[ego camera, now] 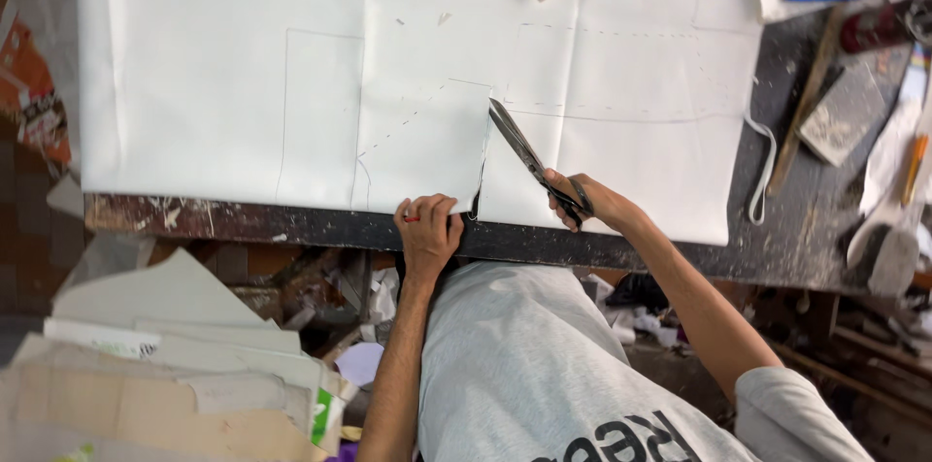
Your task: The person places a paper pattern on a large white sheet of fabric and traces its outline with a blue pen. Then, using large shears, the person cuts along the traced lines to separate the pattern piece from the main fabric.
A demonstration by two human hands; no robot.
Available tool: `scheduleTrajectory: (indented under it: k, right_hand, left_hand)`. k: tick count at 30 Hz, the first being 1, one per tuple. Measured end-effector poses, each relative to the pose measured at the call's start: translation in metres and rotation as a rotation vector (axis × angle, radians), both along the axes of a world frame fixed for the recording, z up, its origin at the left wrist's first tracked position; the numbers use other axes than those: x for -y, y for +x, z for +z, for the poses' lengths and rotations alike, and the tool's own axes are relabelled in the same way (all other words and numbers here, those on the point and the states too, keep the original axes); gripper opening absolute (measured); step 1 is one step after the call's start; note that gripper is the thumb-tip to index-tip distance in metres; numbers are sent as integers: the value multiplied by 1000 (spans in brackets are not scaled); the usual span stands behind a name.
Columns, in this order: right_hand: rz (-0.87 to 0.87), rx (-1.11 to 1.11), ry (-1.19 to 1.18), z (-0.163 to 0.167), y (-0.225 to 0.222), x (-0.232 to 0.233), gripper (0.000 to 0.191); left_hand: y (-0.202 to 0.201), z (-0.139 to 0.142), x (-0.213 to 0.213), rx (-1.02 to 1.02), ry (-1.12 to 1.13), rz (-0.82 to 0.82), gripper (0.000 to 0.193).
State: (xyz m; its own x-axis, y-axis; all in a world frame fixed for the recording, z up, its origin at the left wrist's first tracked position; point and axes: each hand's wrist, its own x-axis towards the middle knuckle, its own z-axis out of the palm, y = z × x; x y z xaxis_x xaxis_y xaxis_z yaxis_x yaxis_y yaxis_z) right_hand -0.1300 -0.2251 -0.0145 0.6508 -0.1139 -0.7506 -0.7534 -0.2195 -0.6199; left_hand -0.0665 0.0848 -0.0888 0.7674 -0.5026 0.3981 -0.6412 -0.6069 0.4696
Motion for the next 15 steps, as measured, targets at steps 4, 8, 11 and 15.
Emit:
scheduleTrajectory:
  k: [4,8,11,15]
  right_hand:
    - [149,12,19,-4,6,46,80]
    - [309,-13,21,-3,34,101,81]
    - [397,-41,23,-1,61,129,81]
    - [472,-51,12,5,88,146,82]
  left_hand:
    - [-5,14,12,-129,-162,244,20]
    - [-11,42,27,-212,-194,443,14]
    - [-15,59,42,-249,-231,505,15]
    - [-14,66,56,-259,-239,560,12]
